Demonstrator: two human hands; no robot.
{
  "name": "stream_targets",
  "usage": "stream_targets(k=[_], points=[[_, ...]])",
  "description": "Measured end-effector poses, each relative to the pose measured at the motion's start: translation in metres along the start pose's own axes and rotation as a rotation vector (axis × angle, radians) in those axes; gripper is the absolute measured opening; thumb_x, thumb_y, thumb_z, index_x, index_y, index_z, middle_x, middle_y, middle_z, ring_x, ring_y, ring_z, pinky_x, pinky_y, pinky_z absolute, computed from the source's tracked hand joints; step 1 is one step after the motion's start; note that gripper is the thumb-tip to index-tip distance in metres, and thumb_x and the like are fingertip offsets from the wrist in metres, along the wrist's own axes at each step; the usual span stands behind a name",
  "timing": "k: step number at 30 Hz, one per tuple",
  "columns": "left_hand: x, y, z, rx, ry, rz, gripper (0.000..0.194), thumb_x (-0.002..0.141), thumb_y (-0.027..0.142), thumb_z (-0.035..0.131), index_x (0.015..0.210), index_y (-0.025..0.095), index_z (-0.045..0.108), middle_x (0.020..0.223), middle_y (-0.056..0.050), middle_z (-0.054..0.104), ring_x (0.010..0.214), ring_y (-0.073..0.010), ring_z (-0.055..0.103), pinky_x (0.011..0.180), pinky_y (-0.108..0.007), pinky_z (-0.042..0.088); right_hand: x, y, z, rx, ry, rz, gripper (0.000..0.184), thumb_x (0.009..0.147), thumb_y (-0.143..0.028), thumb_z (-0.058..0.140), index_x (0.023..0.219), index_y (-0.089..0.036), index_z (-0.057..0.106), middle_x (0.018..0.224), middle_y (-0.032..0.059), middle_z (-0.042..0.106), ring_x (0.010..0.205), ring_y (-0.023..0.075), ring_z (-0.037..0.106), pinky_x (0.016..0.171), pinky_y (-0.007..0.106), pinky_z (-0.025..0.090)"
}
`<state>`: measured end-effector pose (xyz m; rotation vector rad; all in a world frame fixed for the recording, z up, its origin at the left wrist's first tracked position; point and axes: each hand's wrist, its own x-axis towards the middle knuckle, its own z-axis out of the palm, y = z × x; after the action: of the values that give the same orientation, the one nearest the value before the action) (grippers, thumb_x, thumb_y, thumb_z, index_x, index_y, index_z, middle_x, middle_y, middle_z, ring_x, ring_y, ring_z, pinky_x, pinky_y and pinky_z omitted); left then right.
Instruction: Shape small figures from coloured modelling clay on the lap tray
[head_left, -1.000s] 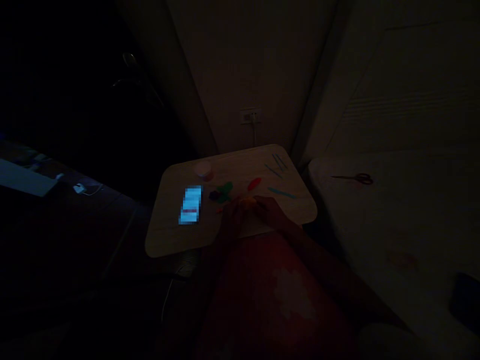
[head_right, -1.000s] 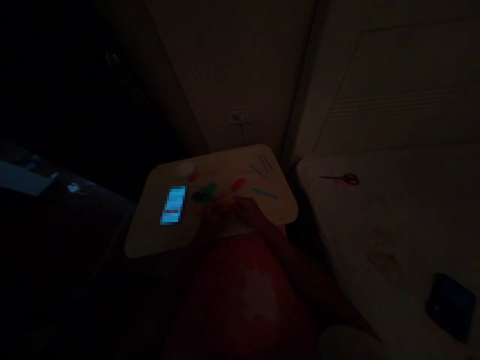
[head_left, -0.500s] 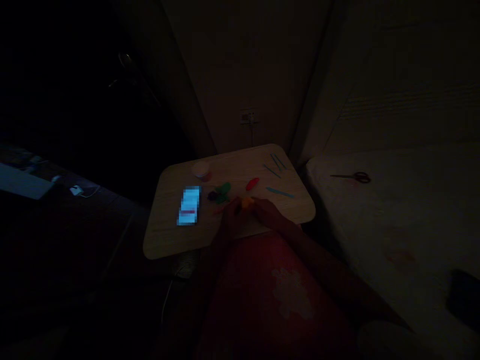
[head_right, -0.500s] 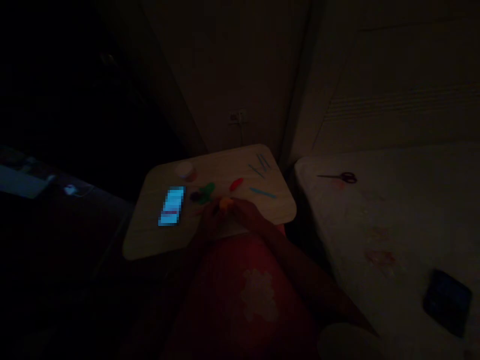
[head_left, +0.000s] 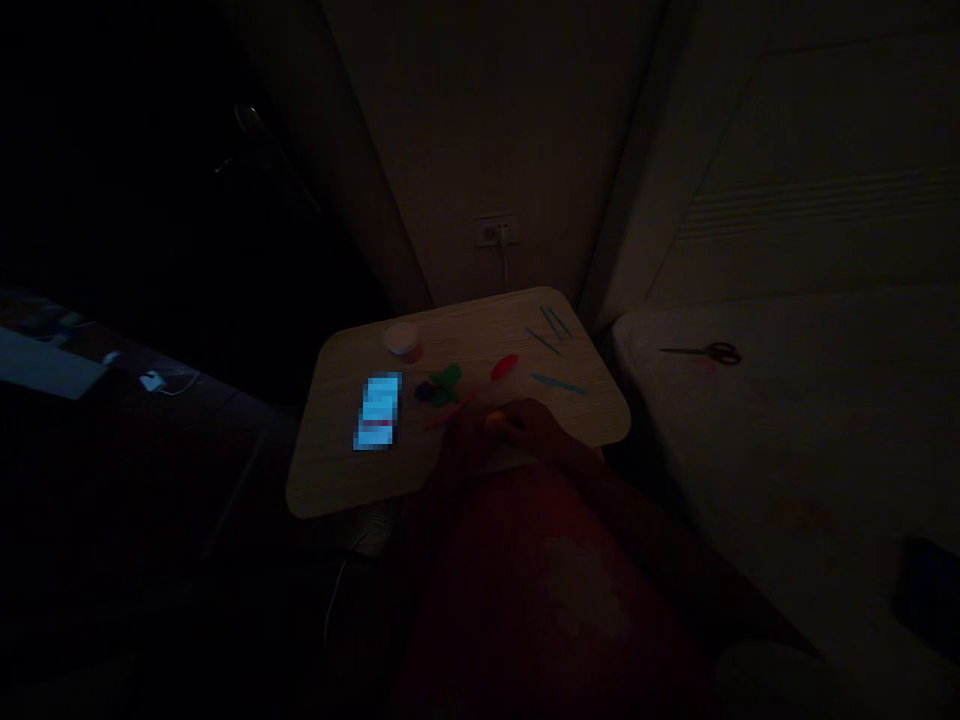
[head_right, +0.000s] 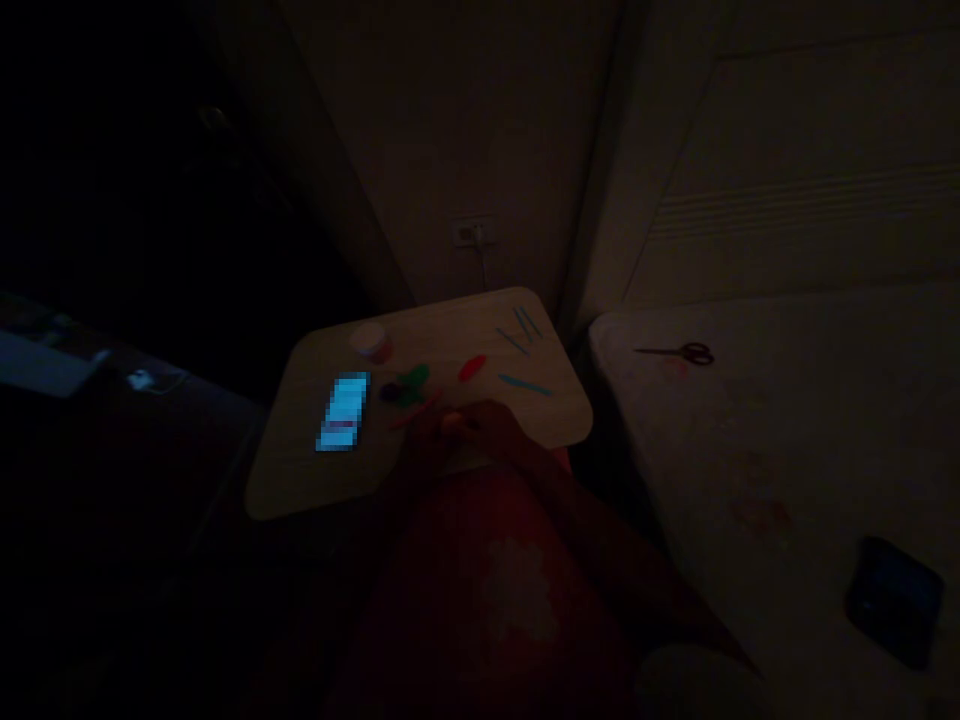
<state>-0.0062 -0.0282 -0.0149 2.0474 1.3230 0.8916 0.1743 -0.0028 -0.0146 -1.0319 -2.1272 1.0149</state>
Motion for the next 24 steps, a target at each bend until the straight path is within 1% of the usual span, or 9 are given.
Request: stream_targets(k=[2,5,8,10,13,15,18,21,24], points=[[-0.001,0.001,0.000,0.005,-0.005,0.001,0.034,0.099,0.036,0.046,0.088,0.018,0.073,0.085,-0.006,0.076,0.076,-0.0208,0.068,0.080,-0.035,0.053,0.001,0.001,0.002,-0.012,0.009,0.032,0.053,0.097,-0.057,0.051,0.080,-0.016,0.079,0.073,0.0043,0.073,0.067,0.0171,0.062,0.064,0.026,0.039],[0.000,0.001,0.002,0.013,-0.007,-0.004,0.032,0.099,0.032,0.046,0.093,0.018,0.075,0.089,-0.007,0.077,0.080,-0.0216,0.069,0.080,-0.035,0.053,0.003,0.003,0.004,0.043,0.031,0.022,0.052,0.098,-0.055,0.049,0.084,-0.017,0.080,0.079,0.0054,0.076,0.071,0.0181,0.065,0.067,0.026,0.042],[0.001,0.002,0.004,0.046,0.001,-0.011,0.024,0.095,0.031,0.054,0.097,0.017,0.074,0.089,-0.006,0.075,0.082,-0.0219,0.068,0.082,-0.036,0.054,0.004,0.004,0.005,0.177,0.057,-0.011,0.055,0.099,-0.057,0.045,0.083,-0.015,0.077,0.080,0.0063,0.075,0.074,0.0194,0.066,0.068,0.027,0.044],[0.001,0.004,0.004,0.073,0.020,-0.015,0.022,0.091,0.035,0.063,0.099,0.017,0.072,0.088,-0.005,0.074,0.081,-0.0221,0.066,0.082,-0.037,0.054,0.004,0.005,0.004,0.273,0.088,-0.004,0.057,0.098,-0.060,0.045,0.080,-0.014,0.073,0.077,0.0062,0.072,0.071,0.0190,0.064,0.065,0.026,0.045],[0.001,0.008,0.003,0.097,0.056,-0.013,0.033,0.083,0.045,0.074,0.102,0.018,0.069,0.092,-0.006,0.072,0.087,-0.0239,0.065,0.086,-0.038,0.053,0.006,0.006,0.003,0.337,0.159,0.040,0.056,0.095,-0.064,0.047,0.078,-0.015,0.068,0.074,0.0059,0.068,0.067,0.0179,0.061,0.062,0.026,0.044],[0.000,0.008,0.003,0.085,0.094,-0.020,0.032,0.089,0.048,0.068,0.100,0.019,0.068,0.094,-0.007,0.071,0.091,-0.0238,0.065,0.087,-0.037,0.053,0.007,0.007,0.002,0.313,0.195,0.040,0.057,0.096,-0.065,0.043,0.077,-0.016,0.066,0.074,0.0058,0.067,0.066,0.0174,0.059,0.062,0.027,0.044],[0.001,0.004,0.003,0.029,0.160,-0.031,0.033,0.100,0.046,0.049,0.099,0.020,0.068,0.095,-0.007,0.071,0.090,-0.0224,0.066,0.090,-0.037,0.053,0.008,0.008,0.003,0.225,0.211,0.008,0.058,0.100,-0.062,0.036,0.076,-0.017,0.063,0.073,0.0057,0.066,0.067,0.0173,0.057,0.066,0.029,0.044],[0.003,0.000,0.002,-0.006,0.155,0.001,0.034,0.101,0.044,0.046,0.099,0.020,0.070,0.097,-0.007,0.074,0.093,-0.0232,0.068,0.099,-0.040,0.051,0.007,0.011,0.005,0.193,0.170,-0.015,0.054,0.103,-0.056,0.035,0.077,-0.018,0.063,0.076,0.0058,0.068,0.069,0.0177,0.057,0.070,0.030,0.045],[0.005,0.001,0.000,-0.036,0.114,0.027,0.035,0.101,0.042,0.045,0.097,0.019,0.072,0.097,-0.007,0.075,0.093,-0.0234,0.068,0.103,-0.042,0.050,0.007,0.019,0.008,0.262,0.113,-0.053,0.050,0.105,-0.048,0.033,0.084,-0.018,0.066,0.085,0.0072,0.072,0.075,0.0186,0.062,0.073,0.031,0.049]])
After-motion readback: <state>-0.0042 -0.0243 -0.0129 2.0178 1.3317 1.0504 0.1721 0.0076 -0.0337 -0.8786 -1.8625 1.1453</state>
